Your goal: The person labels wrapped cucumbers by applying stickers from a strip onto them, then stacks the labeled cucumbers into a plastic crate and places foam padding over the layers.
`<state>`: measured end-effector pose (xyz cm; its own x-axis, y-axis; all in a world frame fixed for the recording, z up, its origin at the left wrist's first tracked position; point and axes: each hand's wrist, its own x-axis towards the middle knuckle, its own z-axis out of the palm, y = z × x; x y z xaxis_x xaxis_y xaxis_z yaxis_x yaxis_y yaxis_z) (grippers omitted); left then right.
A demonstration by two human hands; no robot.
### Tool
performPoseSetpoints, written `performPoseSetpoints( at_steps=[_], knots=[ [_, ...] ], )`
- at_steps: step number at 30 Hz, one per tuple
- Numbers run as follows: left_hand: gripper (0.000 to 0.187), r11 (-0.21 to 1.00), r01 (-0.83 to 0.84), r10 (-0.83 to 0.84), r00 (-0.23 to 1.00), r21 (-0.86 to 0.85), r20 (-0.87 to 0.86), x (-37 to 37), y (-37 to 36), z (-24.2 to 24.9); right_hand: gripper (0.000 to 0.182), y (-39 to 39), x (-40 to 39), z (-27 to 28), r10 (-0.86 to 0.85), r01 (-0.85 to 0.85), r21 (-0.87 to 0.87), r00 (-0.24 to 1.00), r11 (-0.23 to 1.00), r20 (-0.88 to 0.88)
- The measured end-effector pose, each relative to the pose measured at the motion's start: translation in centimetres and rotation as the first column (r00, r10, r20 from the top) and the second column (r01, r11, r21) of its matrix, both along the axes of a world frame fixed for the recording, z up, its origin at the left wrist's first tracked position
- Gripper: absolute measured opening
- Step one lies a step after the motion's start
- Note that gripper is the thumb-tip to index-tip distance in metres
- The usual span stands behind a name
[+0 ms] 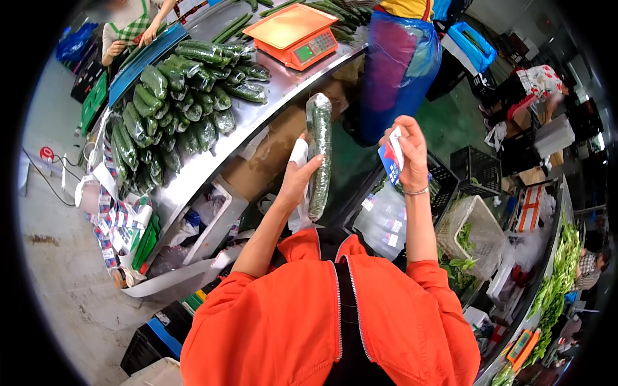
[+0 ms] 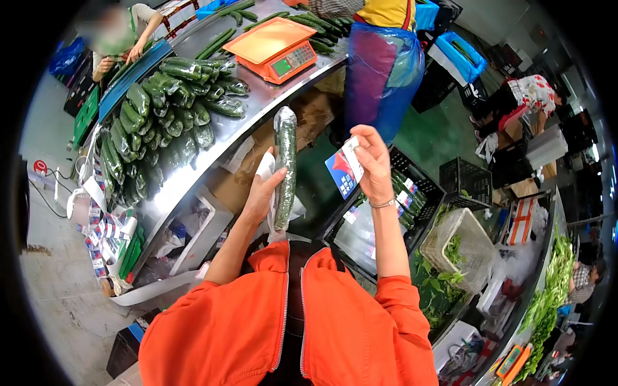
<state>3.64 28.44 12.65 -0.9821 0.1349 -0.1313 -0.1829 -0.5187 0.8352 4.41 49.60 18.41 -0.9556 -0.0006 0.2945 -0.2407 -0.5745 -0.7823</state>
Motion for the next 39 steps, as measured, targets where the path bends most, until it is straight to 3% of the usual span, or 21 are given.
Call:
performPoseSetpoints(
  at_steps=[1,3,8,11,15,19,21,23,25,26,28,29,31,32,33,34,36,39],
  knots=[
    [0.034,1.0,-0.007,0.007,1.0,0.009,0.001,-0.2,-0.1,-0.1,0.036,-0.5,-0.2,-0.6,0.027,-0.027,-0.02,1.0,0.999,0.009],
    [0.032,0.984,0.177,-0.177,0.984,-0.025,-0.002,-0.6,-0.4,-0.6,0.036,-1.5,-0.7,-1.6,0.088,-0.082,-0.096,0.994,0.992,0.059],
    [0.032,0.967,0.242,-0.248,0.966,0.082,0.074,-0.7,0.2,-1.1,0.029,-3.4,-1.9,-2.8,0.167,-0.136,-0.239,0.979,0.962,0.116],
    [0.032,0.952,0.24,-0.266,0.955,0.188,0.127,-0.8,0.6,-1.6,0.031,-4.3,-2.8,-3.9,0.354,-0.298,-0.481,0.935,0.824,0.028],
    [0.037,0.94,0.206,-0.261,0.947,0.271,0.185,-1.3,0.6,-2.1,0.031,-4.7,-3.6,-5.0,0.373,-0.295,-0.535,0.927,0.791,0.039],
    [0.034,0.876,0.204,-0.255,0.965,0.437,0.06,-1.4,0.3,0.4,0.03,-4.7,-4.1,-5.2,0.403,-0.309,-0.662,0.915,0.683,-0.011],
    [0.037,0.872,0.194,-0.261,0.961,0.449,0.092,-1.9,0.1,-0.5,0.03,-4.5,-4.4,-5.8,0.421,-0.295,-0.738,0.907,0.608,-0.016],
    [0.039,0.869,0.184,-0.267,0.956,0.46,0.123,-2.0,-0.1,-0.6,0.03,-4.6,-4.5,-5.7,0.426,-0.298,-0.736,0.904,0.608,-0.014],
    [0.044,0.879,0.282,-0.345,0.933,0.385,0.104,-1.8,-0.3,-0.3,0.031,-5.1,-4.3,-5.3,0.429,-0.299,-0.738,0.903,0.605,-0.014],
    [0.044,0.879,0.285,-0.348,0.932,0.382,0.104,-1.7,-0.3,0.1,0.03,-5.5,-4.1,-4.9,0.425,-0.305,-0.682,0.905,0.665,0.01],
    [0.043,0.957,0.235,-0.232,0.972,0.172,-0.035,-1.3,-0.3,0.7,0.029,-6.6,-3.4,-3.7,0.375,-0.281,-0.529,0.924,0.801,0.077],
    [0.043,0.956,0.244,-0.242,0.97,0.164,-0.033,-1.3,-0.4,0.4,0.029,-6.9,-3.2,-3.2,0.328,-0.229,-0.45,0.932,0.863,0.154],
    [0.041,0.926,0.298,-0.32,0.945,0.232,0.062,-1.6,-0.9,-0.9,0.029,-7.2,-3.4,-2.8,0.284,-0.218,-0.356,0.948,0.909,0.144],
    [0.04,0.877,0.368,-0.435,0.881,0.307,0.186,-1.7,-1.3,-1.4,0.028,-7.0,-3.5,-2.6,0.269,-0.214,-0.333,0.954,0.918,0.13],
    [0.04,0.877,0.374,-0.44,0.878,0.301,0.189,-1.6,-1.4,-1.8,0.028,-6.6,-3.6,-2.4,0.256,-0.21,-0.309,0.96,0.927,0.115],
    [0.039,0.84,0.352,-0.447,0.88,0.413,0.16,-1.5,-1.3,-1.6,0.027,-6.1,-3.6,-2.2,0.225,-0.186,-0.282,0.968,0.941,0.114],
    [0.044,0.728,0.306,-0.495,0.854,0.614,0.162,-1.4,-1.3,-1.3,0.032,-5.2,-3.5,-1.9,0.177,-0.163,-0.141,0.98,0.976,0.095],
    [0.047,0.594,0.3,-0.523,0.849,0.746,0.074,-0.9,-1.4,-0.6,0.037,-4.3,-3.2,-1.1,0.188,-0.197,0.1,0.978,0.975,0.092]
  ],
)
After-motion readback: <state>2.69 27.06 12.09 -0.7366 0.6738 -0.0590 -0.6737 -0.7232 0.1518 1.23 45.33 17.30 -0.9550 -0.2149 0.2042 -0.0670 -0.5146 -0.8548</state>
